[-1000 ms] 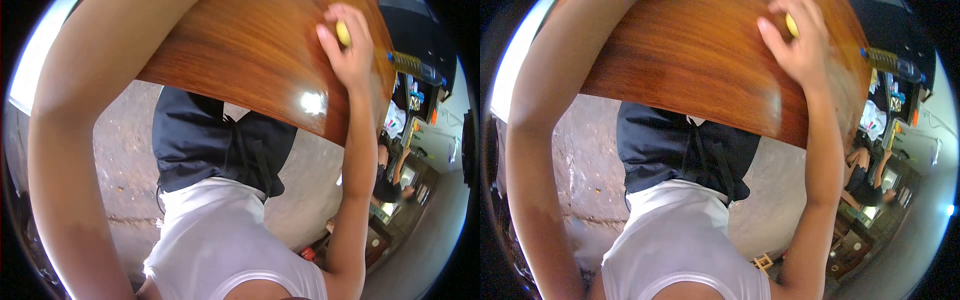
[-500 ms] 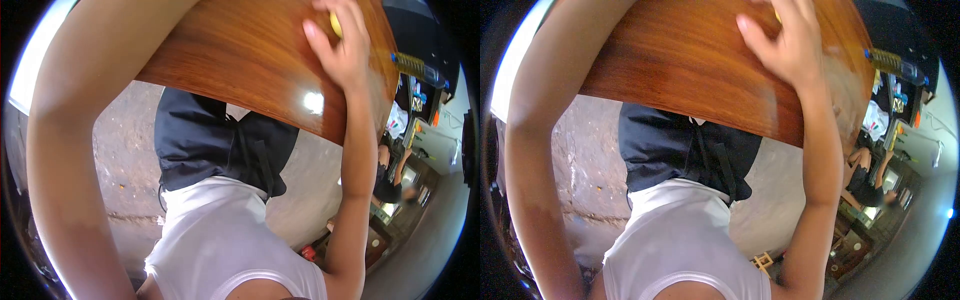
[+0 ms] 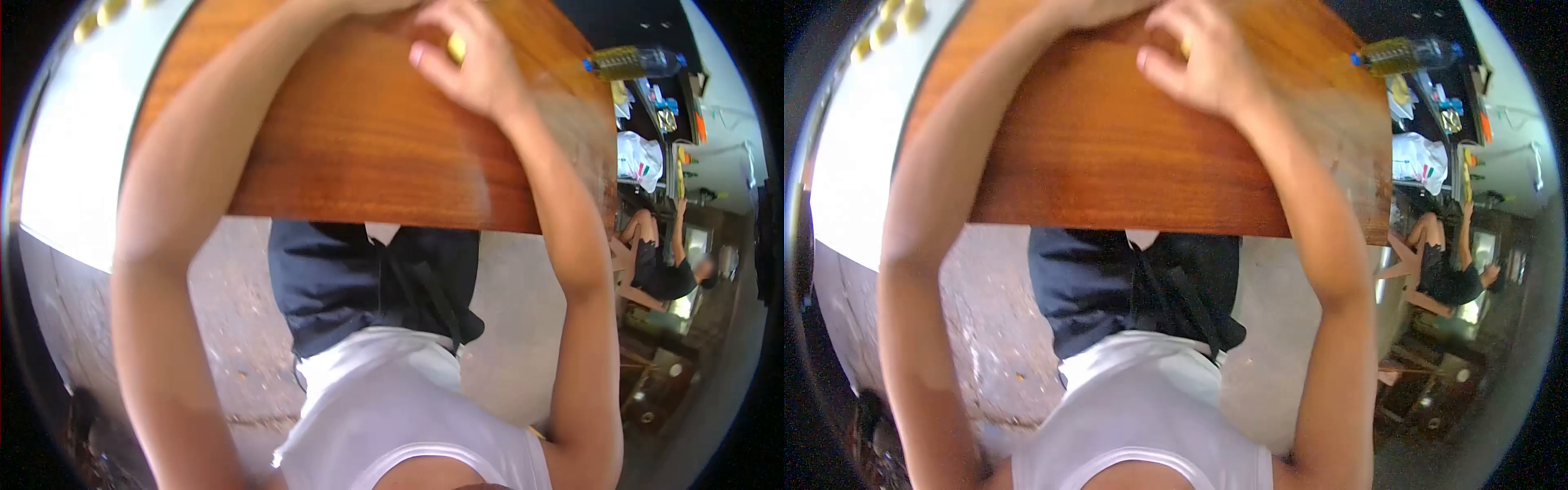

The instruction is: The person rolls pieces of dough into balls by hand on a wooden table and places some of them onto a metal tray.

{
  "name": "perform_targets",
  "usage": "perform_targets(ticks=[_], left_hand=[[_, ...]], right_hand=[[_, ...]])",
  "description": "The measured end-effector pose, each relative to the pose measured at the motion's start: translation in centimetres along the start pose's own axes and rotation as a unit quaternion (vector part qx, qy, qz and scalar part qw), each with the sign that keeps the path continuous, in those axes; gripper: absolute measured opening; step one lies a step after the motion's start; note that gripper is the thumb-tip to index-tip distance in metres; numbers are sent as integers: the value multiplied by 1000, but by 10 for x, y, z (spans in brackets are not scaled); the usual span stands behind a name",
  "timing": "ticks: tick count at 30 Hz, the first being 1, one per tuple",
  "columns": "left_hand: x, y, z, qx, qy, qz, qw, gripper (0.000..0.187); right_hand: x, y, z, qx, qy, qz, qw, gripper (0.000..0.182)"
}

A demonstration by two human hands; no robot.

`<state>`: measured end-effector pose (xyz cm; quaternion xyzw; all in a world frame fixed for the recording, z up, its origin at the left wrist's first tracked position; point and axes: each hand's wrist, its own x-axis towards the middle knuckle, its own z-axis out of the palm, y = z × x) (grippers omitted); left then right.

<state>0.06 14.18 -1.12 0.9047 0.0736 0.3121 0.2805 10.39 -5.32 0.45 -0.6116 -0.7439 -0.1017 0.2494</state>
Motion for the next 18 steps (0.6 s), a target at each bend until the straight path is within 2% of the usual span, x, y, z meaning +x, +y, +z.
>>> perform_targets(ticks=[2,4,6,7,9,11,12,13,15,18], left_hand=[[-2,-12,2,21,-49,-11,999,27],[-8,14,-10,32,-45,-47,997,27],[-8,20,-15,31,-49,-71,996,26],[-7,22,-13,30,-59,-86,994,26],[-5,25,-15,31,-71,-99,992,27],[-6,18,-13,15,-68,-81,994,26],[-9,14,-9,18,-57,-74,995,25],[-9,12,-9,18,-41,-70,996,25],[-7,15,-17,21,-53,-69,996,24],[-9,28,-19,18,-76,-101,992,24]], right_hand=[[-30,-34,-17,37,7,-9,999,31],[-59,-41,-40,59,-16,24,998,27],[-73,-23,-62,48,-38,42,997,22],[-68,-6,-61,28,-11,37,999,22],[-67,30,-59,-50,-8,105,993,21],[-49,60,-37,-57,52,97,992,24],[-37,60,-22,-3,84,75,994,25],[-23,53,-13,49,111,46,992,26],[-16,16,-2,79,91,47,992,25],[-51,-37,-23,84,76,-2,994,24]])
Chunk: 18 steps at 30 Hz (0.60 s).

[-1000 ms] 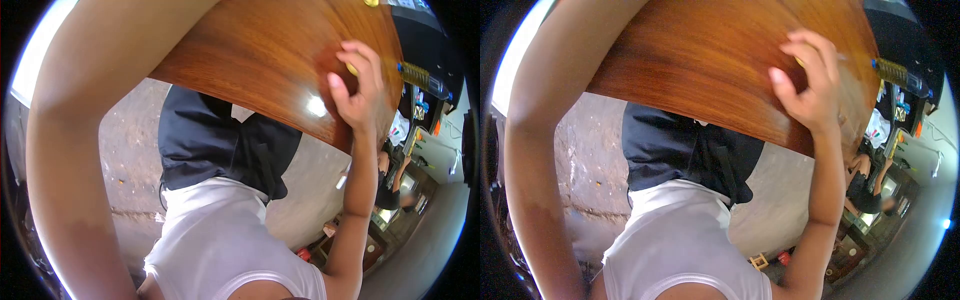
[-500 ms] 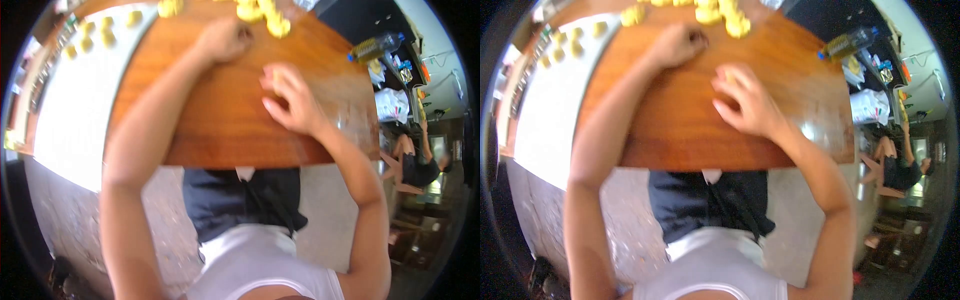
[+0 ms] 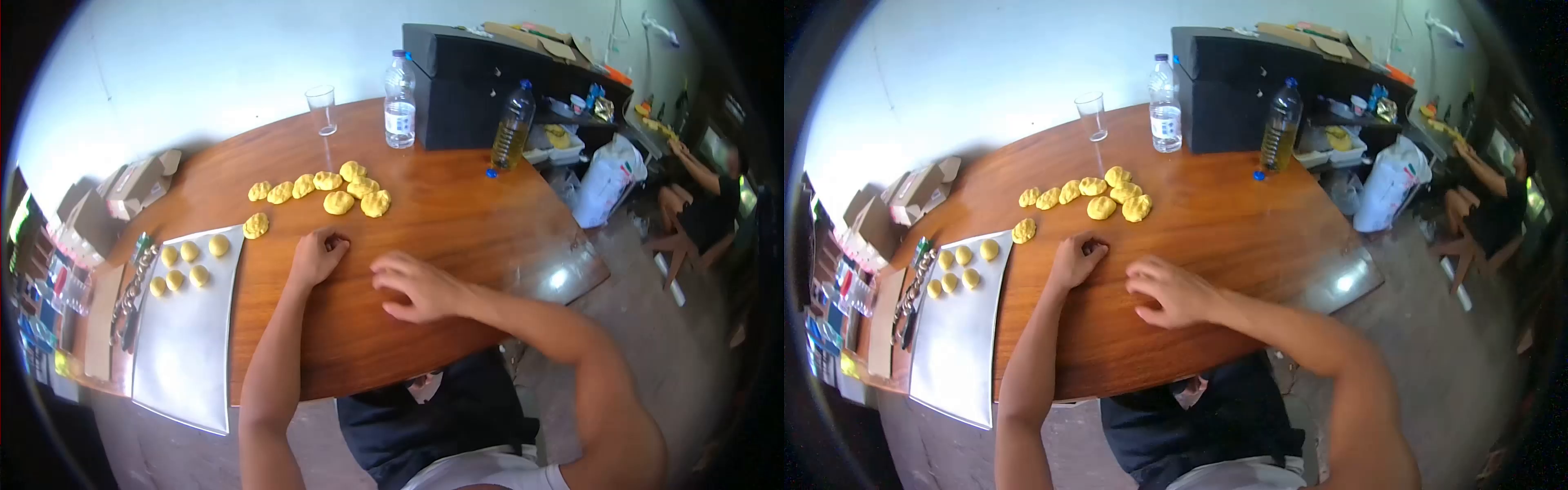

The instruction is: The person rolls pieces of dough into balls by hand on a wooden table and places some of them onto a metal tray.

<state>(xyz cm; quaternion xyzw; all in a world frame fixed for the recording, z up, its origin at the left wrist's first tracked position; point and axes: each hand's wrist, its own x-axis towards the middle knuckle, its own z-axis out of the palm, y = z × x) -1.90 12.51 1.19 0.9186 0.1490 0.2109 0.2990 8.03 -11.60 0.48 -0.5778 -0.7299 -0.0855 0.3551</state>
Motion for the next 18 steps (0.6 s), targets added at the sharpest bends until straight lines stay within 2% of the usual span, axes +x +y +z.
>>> perform_targets(ticks=[3,5,8,10,11,13,15,16,18], left_hand=[[-2,-2,0,-13,16,-8,1000,22],[-3,-7,5,-31,32,-10,999,22],[0,-5,8,-43,11,23,999,22],[-1,4,-1,0,-5,-18,1000,22],[-1,5,-2,9,-10,-11,1000,22],[-2,2,0,-11,0,-22,1000,22],[-1,-1,2,-11,2,-11,1000,22],[-1,-3,2,-17,5,-1,1000,22],[-3,1,2,-17,12,-2,1000,22]], right_hand=[[-42,-20,-39,-27,-32,-4,999,23],[-43,-6,-60,-57,-69,-2,996,24],[-39,31,-68,-148,-105,70,981,31],[-9,45,-49,-123,-18,67,990,31],[1,45,-29,-123,-6,71,990,31],[18,40,5,2,36,67,997,29],[8,1,11,6,-2,5,1000,28],[-1,-16,1,9,-52,-4,999,30],[-28,-23,-16,30,-69,-36,997,25]])
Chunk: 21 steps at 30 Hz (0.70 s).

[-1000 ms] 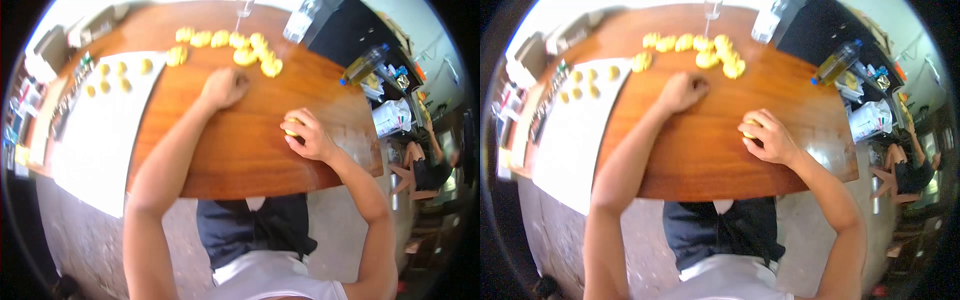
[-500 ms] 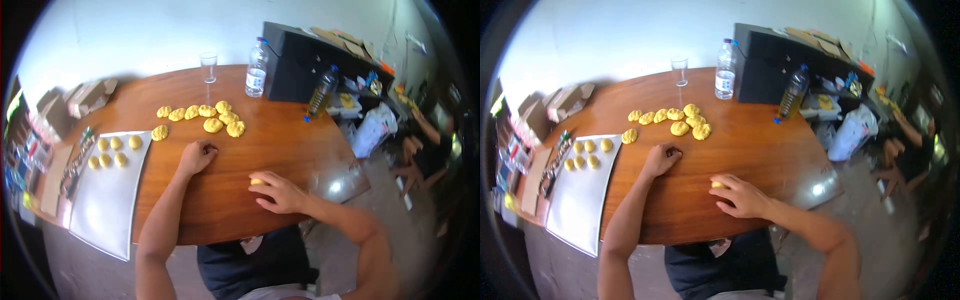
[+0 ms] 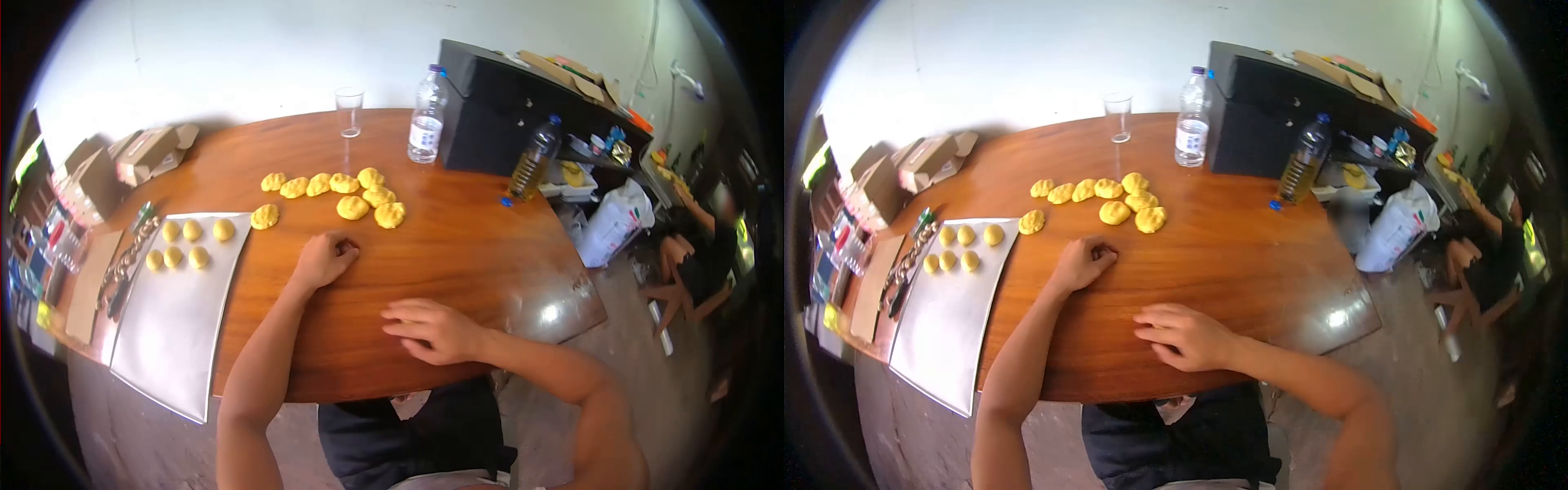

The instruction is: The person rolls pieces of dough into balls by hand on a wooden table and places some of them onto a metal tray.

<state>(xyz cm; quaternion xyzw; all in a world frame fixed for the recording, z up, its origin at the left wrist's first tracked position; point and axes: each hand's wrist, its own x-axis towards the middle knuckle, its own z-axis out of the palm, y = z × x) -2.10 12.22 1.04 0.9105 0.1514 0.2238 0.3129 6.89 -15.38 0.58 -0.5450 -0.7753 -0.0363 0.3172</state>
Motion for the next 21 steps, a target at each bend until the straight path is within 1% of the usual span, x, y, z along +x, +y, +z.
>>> perform_targets(ticks=[1,2,3,4,5,7,8,10,12,13,15,17,18,20,21], left_hand=[[-1,-1,-1,-1,-1,5,1000,22],[0,-6,-1,-9,7,-4,1000,22],[1,-9,1,-8,12,7,1000,22],[2,-9,5,-5,9,25,1000,21],[3,-6,5,-8,-2,30,1000,21],[5,0,0,15,-19,-11,1000,20],[4,1,0,10,-24,-18,999,20],[2,-2,2,4,-14,-4,1000,21],[1,-4,0,-8,-2,-1,1000,22],[1,-3,0,-10,-5,2,1000,21],[-2,-3,2,-22,3,-7,1000,21],[-1,0,-1,-2,-11,0,1000,21],[0,-4,-1,-11,0,-7,1000,21],[2,-9,5,-29,-7,6,1000,20],[3,-8,8,-34,-17,10,999,20]], right_hand=[[-11,8,-13,4,-11,-7,1000,25],[-23,16,-28,-23,-35,38,998,23],[-29,22,-37,-51,-56,88,993,22],[-24,30,-44,-129,-86,150,977,21],[-17,43,-53,-206,-109,215,948,21],[-2,82,-39,-184,16,212,959,24],[4,82,-23,-185,24,219,958,24],[30,84,2,-69,148,155,974,28],[27,40,8,-42,40,114,992,42],[17,20,6,-29,1,76,997,43],[-7,-12,-11,-44,-36,55,997,40],[-26,-17,-29,-73,-37,83,993,32],[-25,-10,-37,-74,-51,76,993,32],[-29,1,-54,-160,-72,213,961,27],[-23,15,-56,-187,-68,200,959,27]])
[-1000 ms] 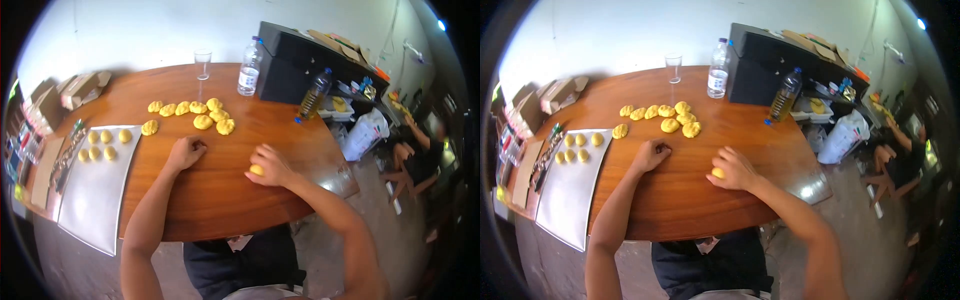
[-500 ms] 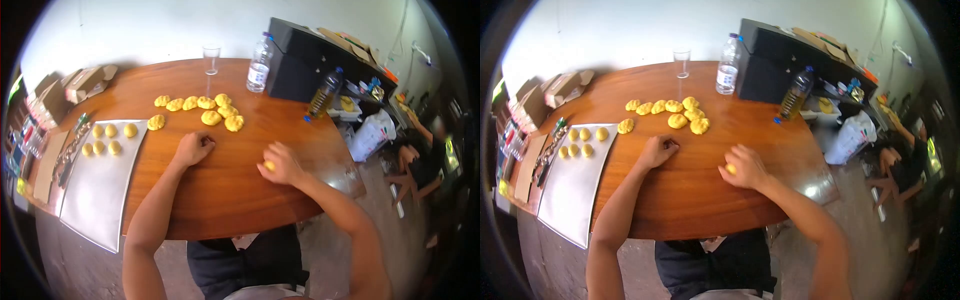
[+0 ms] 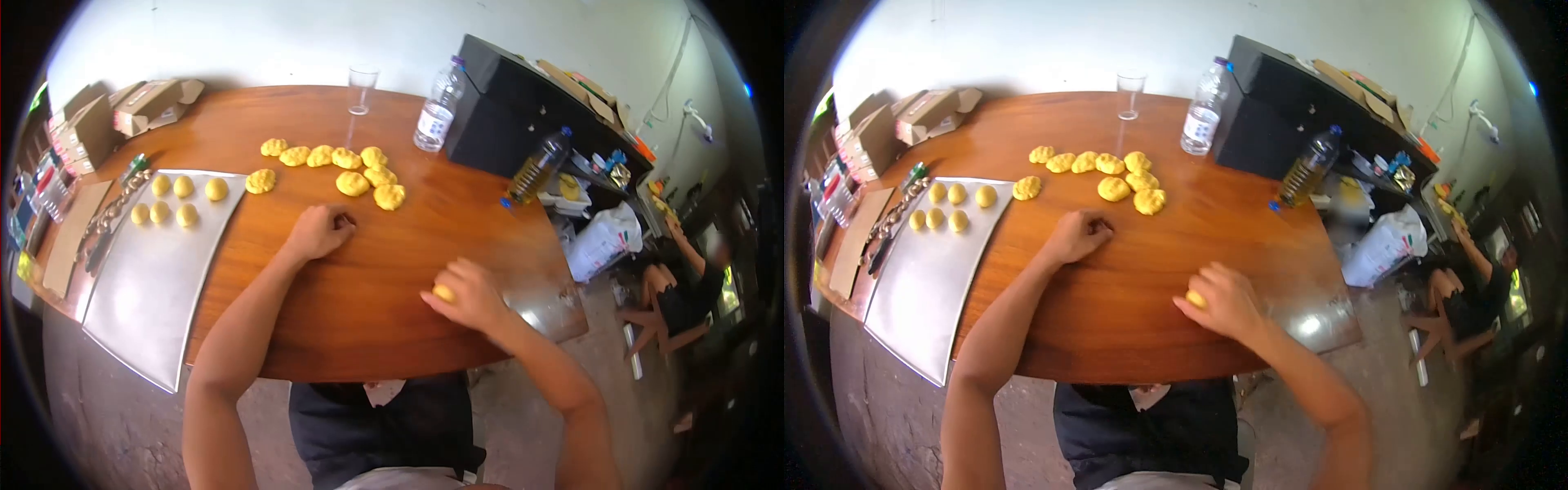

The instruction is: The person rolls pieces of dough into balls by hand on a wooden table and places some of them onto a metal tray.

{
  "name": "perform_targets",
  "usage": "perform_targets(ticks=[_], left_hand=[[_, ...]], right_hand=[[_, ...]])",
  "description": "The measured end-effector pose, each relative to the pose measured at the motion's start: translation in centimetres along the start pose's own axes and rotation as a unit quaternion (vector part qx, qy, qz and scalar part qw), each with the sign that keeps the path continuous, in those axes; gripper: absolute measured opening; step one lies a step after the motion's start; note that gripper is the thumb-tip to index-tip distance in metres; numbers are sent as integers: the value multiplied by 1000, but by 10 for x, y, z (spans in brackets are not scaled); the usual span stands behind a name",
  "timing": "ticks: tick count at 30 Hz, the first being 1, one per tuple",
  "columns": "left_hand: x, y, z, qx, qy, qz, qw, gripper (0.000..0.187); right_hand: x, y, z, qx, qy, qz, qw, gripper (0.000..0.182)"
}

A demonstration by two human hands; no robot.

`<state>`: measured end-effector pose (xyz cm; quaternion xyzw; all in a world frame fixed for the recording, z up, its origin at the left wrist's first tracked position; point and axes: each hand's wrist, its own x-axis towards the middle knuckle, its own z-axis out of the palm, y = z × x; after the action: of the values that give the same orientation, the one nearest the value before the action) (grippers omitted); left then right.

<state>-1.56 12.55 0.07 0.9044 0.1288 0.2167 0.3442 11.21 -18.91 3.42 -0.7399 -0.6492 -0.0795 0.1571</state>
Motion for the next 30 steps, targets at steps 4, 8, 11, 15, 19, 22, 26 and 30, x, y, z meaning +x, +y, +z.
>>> perform_targets(ticks=[4,8,11,15,19,22,26,30], left_hand=[[-2,6,-7,39,-7,-21,999,19],[-4,4,-6,19,14,-6,1000,20],[-3,4,-7,13,13,-4,1000,19],[-1,1,-4,16,20,20,999,18],[1,-1,-2,17,19,10,1000,18],[-2,-8,-2,-3,41,44,998,19],[-1,-12,3,24,44,48,998,20],[-1,-4,-2,30,10,32,999,19]], right_hand=[[50,1,41,161,86,21,983,27],[13,-49,29,202,12,-85,976,33],[-19,-40,14,154,-60,-168,972,42],[3,-6,17,92,7,-9,996,47],[70,3,61,63,99,25,993,50],[69,-50,55,143,38,-77,986,44],[16,-46,24,236,-46,-103,965,32],[12,-1,20,98,30,14,995,41]])
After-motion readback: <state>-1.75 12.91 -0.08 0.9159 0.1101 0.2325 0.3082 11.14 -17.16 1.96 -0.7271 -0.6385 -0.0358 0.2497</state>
